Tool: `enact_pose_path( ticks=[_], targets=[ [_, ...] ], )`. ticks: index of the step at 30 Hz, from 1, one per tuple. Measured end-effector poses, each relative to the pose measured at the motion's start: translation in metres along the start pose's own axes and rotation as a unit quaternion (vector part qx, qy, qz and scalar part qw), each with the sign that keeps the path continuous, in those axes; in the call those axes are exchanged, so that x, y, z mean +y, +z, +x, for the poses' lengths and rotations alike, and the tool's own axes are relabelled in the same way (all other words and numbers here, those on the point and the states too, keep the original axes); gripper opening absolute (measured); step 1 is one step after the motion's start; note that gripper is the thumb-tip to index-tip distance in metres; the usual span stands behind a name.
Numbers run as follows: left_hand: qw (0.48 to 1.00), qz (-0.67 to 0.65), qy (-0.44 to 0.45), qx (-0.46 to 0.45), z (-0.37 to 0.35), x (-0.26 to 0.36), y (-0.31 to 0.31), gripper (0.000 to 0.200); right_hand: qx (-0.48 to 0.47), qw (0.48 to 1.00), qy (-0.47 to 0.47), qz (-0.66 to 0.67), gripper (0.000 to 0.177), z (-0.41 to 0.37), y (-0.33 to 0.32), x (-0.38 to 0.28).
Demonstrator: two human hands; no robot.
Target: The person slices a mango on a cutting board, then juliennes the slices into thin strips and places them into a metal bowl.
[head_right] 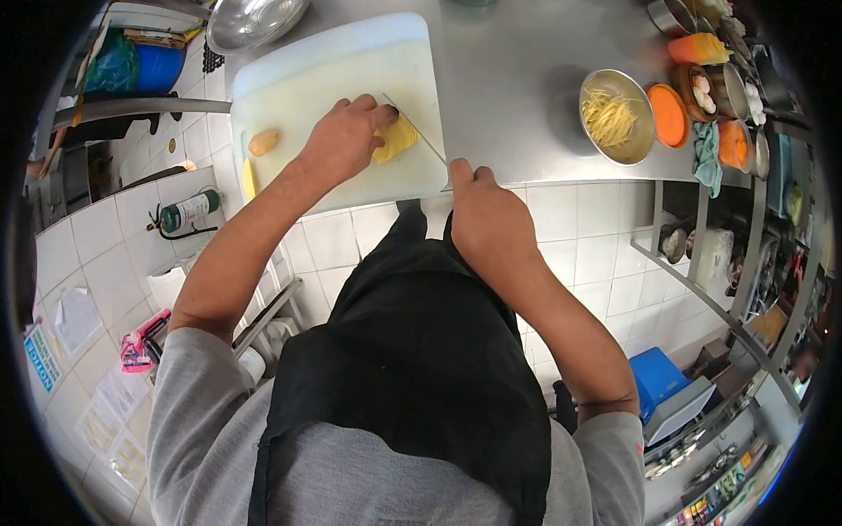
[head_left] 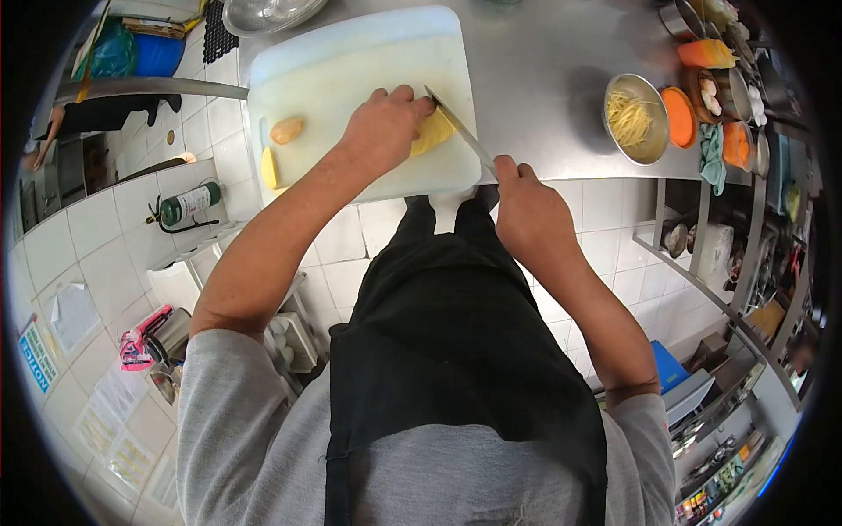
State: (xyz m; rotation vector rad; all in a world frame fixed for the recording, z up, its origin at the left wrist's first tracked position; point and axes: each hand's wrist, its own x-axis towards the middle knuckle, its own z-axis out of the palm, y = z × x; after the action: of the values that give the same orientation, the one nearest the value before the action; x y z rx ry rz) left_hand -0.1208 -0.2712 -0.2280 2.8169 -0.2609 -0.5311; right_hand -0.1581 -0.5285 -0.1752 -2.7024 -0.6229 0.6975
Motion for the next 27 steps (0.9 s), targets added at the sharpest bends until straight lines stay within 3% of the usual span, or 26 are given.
enact_pose_path(
  ticks=[3, 8, 11, 14, 20, 23, 27],
  targets=[
    [1.0, -0.01, 0.001, 0.0, 0.002, 0.0, 0.001, 0.049, 0.019, 1.0, -0.012, 0.001, 0.029, 0.016, 0.021, 0.006],
    [1.0, -0.021, 0.003, 0.021, 0.0, -0.003, 0.006, 0.048, -0.02, 0.999, 0.018, 0.029, 0.037, 0.004, -0.006, -0.004],
    [0.999, -0.032, 0.001, 0.011, 0.001, -0.003, 0.006, 0.048, 0.013, 1.0, -0.004, 0.013, 0.027, 0.005, 0.007, 0.002],
    [1.0, -0.026, 0.002, 0.016, -0.001, -0.002, 0.004, 0.047, 0.022, 1.0, -0.019, 0.009, 0.028, 0.029, 0.023, 0.007],
    [0.999, -0.028, -0.002, 0.029, -0.003, -0.004, 0.01, 0.046, -0.009, 1.0, 0.009, 0.007, 0.027, 0.003, -0.003, -0.003],
    [0.999, -0.028, -0.001, 0.022, -0.002, -0.002, 0.007, 0.046, 0.027, 0.999, -0.023, -0.002, 0.029, 0.031, 0.027, 0.007],
    [0.999, -0.027, 0.011, 0.033, -0.003, -0.006, 0.01, 0.046, 0.005, 1.0, -0.009, 0.006, 0.029, 0.019, -0.002, -0.005]
  ],
)
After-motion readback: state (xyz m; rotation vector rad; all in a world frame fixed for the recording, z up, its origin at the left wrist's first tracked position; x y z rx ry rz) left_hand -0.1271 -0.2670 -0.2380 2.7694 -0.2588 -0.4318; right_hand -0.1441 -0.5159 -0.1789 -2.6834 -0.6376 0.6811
